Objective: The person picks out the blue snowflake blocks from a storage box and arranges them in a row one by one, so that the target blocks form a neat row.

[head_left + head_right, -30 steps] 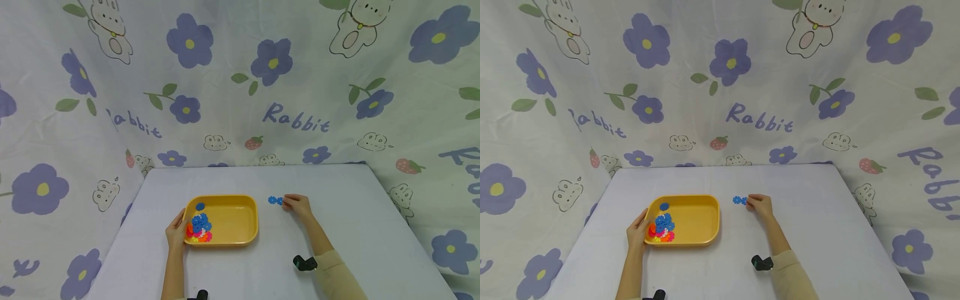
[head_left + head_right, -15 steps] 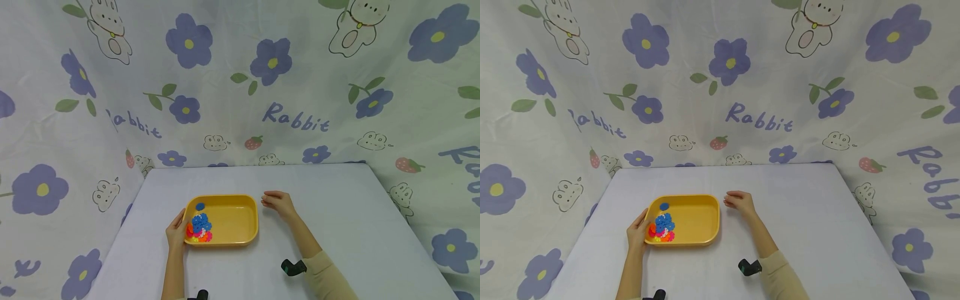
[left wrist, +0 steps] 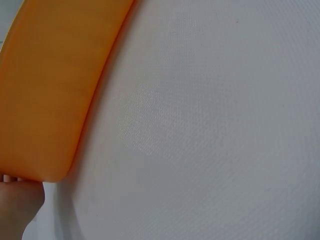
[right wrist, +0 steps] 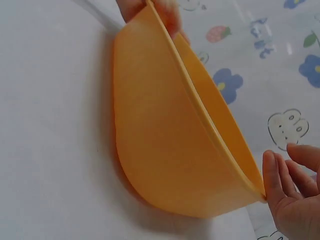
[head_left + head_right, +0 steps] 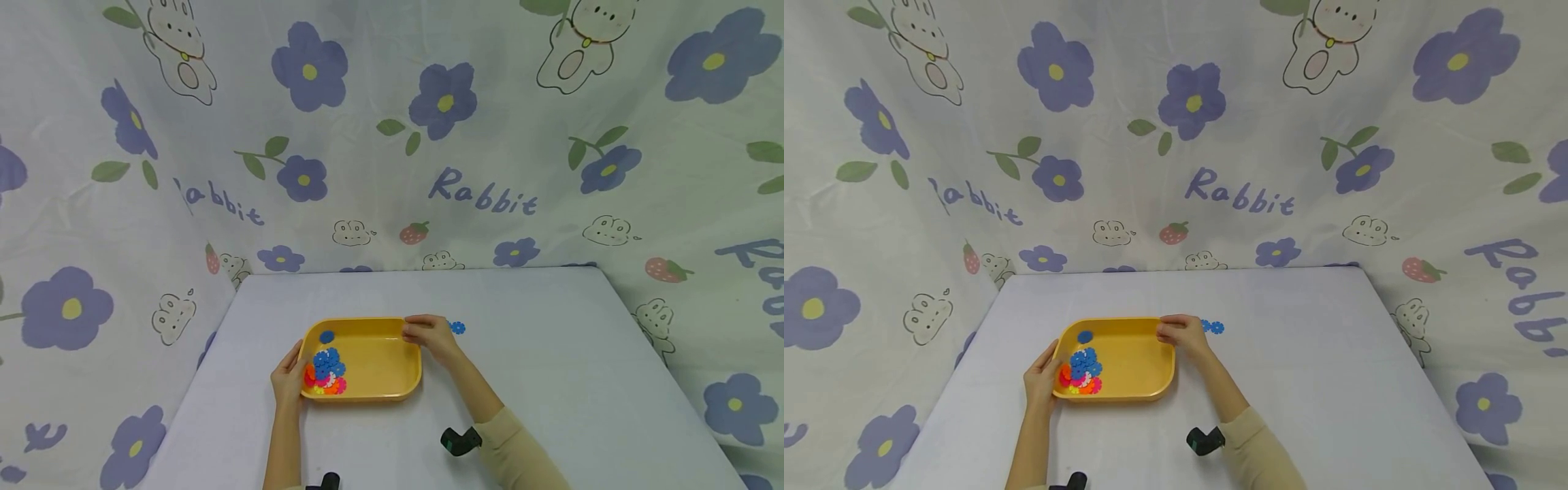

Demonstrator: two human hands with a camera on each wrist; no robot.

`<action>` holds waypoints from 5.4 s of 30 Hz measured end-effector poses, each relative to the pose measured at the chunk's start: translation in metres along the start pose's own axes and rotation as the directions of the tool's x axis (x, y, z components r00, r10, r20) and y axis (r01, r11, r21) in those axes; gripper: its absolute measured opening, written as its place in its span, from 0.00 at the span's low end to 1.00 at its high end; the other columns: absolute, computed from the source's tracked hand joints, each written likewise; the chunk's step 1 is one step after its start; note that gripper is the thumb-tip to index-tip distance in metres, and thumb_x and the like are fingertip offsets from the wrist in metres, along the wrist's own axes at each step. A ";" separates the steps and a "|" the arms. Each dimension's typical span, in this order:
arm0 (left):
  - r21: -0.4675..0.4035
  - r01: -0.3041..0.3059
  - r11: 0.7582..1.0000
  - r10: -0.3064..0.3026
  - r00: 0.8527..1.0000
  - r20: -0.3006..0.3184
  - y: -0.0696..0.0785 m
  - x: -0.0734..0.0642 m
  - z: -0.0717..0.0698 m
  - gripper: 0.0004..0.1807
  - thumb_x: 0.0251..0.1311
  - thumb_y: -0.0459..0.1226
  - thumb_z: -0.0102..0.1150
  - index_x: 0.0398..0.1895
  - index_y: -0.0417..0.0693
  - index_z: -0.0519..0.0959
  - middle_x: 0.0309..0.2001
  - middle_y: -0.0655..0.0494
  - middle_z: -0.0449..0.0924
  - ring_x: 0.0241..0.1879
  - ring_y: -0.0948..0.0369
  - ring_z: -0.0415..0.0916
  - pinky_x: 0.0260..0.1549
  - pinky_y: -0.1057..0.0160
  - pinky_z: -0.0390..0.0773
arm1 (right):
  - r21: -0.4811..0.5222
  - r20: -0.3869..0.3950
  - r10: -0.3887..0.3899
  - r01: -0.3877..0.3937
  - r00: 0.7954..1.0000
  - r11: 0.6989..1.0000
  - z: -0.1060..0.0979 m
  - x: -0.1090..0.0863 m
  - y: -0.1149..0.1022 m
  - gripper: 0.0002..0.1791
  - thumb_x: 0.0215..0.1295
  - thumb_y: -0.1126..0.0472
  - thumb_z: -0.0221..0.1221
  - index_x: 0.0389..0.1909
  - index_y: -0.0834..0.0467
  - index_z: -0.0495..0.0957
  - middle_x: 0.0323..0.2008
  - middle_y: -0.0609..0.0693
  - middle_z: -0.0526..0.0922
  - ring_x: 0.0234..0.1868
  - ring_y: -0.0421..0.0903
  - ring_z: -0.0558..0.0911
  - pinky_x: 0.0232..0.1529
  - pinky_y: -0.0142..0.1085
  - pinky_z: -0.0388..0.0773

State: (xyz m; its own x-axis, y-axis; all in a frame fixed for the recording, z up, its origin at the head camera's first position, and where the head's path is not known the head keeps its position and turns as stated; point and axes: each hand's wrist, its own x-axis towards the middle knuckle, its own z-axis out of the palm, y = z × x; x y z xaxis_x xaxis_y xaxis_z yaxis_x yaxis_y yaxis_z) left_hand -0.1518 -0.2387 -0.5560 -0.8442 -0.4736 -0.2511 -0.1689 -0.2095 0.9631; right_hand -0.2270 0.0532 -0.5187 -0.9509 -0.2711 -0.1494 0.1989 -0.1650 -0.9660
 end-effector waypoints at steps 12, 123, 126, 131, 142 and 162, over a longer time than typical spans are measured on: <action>-0.010 0.007 1.000 -0.007 1.000 0.001 0.000 -0.001 0.000 0.26 0.64 0.30 0.50 0.66 0.40 0.66 0.67 0.43 0.62 0.65 0.52 0.62 0.52 0.69 0.72 | -0.039 0.116 0.052 -0.047 0.992 0.998 0.047 -0.004 0.005 0.22 0.59 0.69 0.61 0.51 0.78 0.71 0.40 0.66 0.83 0.40 0.55 0.85 0.44 0.46 0.81; -0.010 -0.043 0.999 0.043 0.999 -0.006 -0.003 -0.002 -0.001 0.25 0.62 0.27 0.51 0.64 0.38 0.67 0.65 0.45 0.64 0.58 0.65 0.71 0.53 0.64 0.72 | 0.007 -0.105 0.211 -0.212 0.972 0.977 0.111 0.037 0.051 0.19 0.58 0.74 0.59 0.51 0.74 0.72 0.31 0.61 0.83 0.27 0.49 0.85 0.34 0.37 0.84; -0.006 -0.034 0.999 0.034 0.999 0.001 -0.003 -0.002 -0.002 0.25 0.62 0.27 0.50 0.65 0.39 0.67 0.66 0.45 0.64 0.61 0.61 0.68 0.54 0.64 0.72 | 0.000 -0.110 0.203 -0.204 0.973 0.979 0.110 0.038 0.051 0.19 0.57 0.74 0.60 0.51 0.74 0.72 0.30 0.62 0.84 0.27 0.49 0.85 0.33 0.38 0.83; -0.007 -0.029 1.000 0.029 1.000 0.005 -0.003 -0.002 -0.002 0.25 0.62 0.27 0.50 0.65 0.39 0.67 0.66 0.45 0.63 0.63 0.58 0.66 0.54 0.64 0.72 | 0.012 -0.126 0.186 -0.186 0.975 0.983 0.110 0.038 0.050 0.18 0.59 0.71 0.60 0.50 0.74 0.73 0.28 0.60 0.84 0.28 0.52 0.86 0.32 0.39 0.83; -0.018 -0.046 0.999 0.046 0.999 0.001 -0.002 -0.003 -0.002 0.25 0.62 0.27 0.51 0.65 0.37 0.66 0.66 0.44 0.63 0.64 0.55 0.63 0.53 0.67 0.72 | 0.140 -0.084 0.213 -0.200 0.973 0.970 0.108 0.041 0.052 0.19 0.69 0.66 0.49 0.54 0.77 0.70 0.28 0.61 0.83 0.23 0.42 0.82 0.35 0.40 0.84; -0.007 -0.042 0.999 0.042 0.999 0.001 -0.002 -0.002 -0.001 0.25 0.62 0.27 0.50 0.64 0.37 0.67 0.66 0.43 0.63 0.65 0.53 0.61 0.53 0.68 0.71 | -0.468 -0.185 -0.125 0.024 0.975 0.883 0.108 0.033 0.055 0.12 0.54 0.69 0.64 0.39 0.71 0.81 0.31 0.56 0.83 0.31 0.44 0.78 0.35 0.33 0.82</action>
State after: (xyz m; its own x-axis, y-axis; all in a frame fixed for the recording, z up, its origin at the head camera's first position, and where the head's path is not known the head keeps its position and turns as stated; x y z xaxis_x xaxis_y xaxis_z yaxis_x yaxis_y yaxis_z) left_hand -0.1493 -0.2385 -0.5572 -0.8509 -0.4811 -0.2107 -0.1299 -0.1959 0.9720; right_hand -0.2219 -0.0677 -0.5543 -0.9956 -0.0684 -0.0642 0.0416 0.2916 -0.9556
